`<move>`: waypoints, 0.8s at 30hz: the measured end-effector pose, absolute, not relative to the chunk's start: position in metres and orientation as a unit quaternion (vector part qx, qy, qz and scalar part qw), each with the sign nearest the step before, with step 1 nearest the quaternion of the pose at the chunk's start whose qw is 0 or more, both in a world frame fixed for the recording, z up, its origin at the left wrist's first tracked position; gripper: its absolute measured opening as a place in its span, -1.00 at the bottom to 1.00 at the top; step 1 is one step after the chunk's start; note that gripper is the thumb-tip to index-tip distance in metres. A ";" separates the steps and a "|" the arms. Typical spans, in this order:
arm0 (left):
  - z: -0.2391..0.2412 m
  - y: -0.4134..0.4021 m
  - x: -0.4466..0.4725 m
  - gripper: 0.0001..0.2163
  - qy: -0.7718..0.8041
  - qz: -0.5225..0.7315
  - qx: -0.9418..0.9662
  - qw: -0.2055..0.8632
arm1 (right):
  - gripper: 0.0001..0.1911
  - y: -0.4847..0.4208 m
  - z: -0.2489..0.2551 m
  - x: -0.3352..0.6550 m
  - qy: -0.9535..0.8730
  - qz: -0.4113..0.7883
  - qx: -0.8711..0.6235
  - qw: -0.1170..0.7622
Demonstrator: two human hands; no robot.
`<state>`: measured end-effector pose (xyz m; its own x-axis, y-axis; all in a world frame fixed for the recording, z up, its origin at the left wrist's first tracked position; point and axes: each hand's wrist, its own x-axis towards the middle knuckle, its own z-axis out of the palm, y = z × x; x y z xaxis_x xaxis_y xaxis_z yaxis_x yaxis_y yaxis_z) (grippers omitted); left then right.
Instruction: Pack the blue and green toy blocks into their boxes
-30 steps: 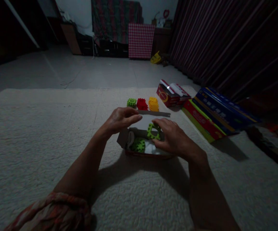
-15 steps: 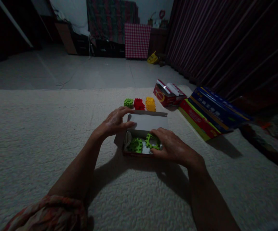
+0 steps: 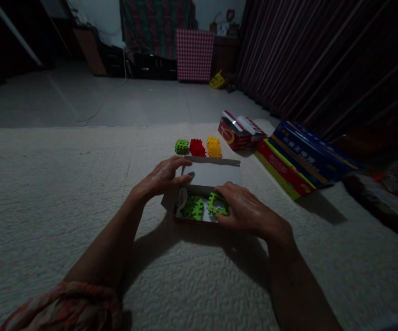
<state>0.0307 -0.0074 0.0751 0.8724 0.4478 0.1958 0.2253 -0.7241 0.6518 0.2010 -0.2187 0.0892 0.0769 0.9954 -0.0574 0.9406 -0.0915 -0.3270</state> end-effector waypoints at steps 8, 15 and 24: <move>0.069 -0.005 0.032 -0.66 0.180 0.180 0.907 0.336 | -0.63 -0.221 0.094 0.199 -0.667 0.139 -0.723 0.116; 0.072 -0.001 0.031 -0.63 0.194 0.184 0.896 0.356 | -0.78 -0.218 0.094 0.211 -0.678 0.109 -0.715 0.131; 0.069 0.008 0.029 -0.61 0.210 0.207 0.879 0.374 | -0.91 -0.193 0.108 0.189 -0.663 0.141 -0.734 -0.035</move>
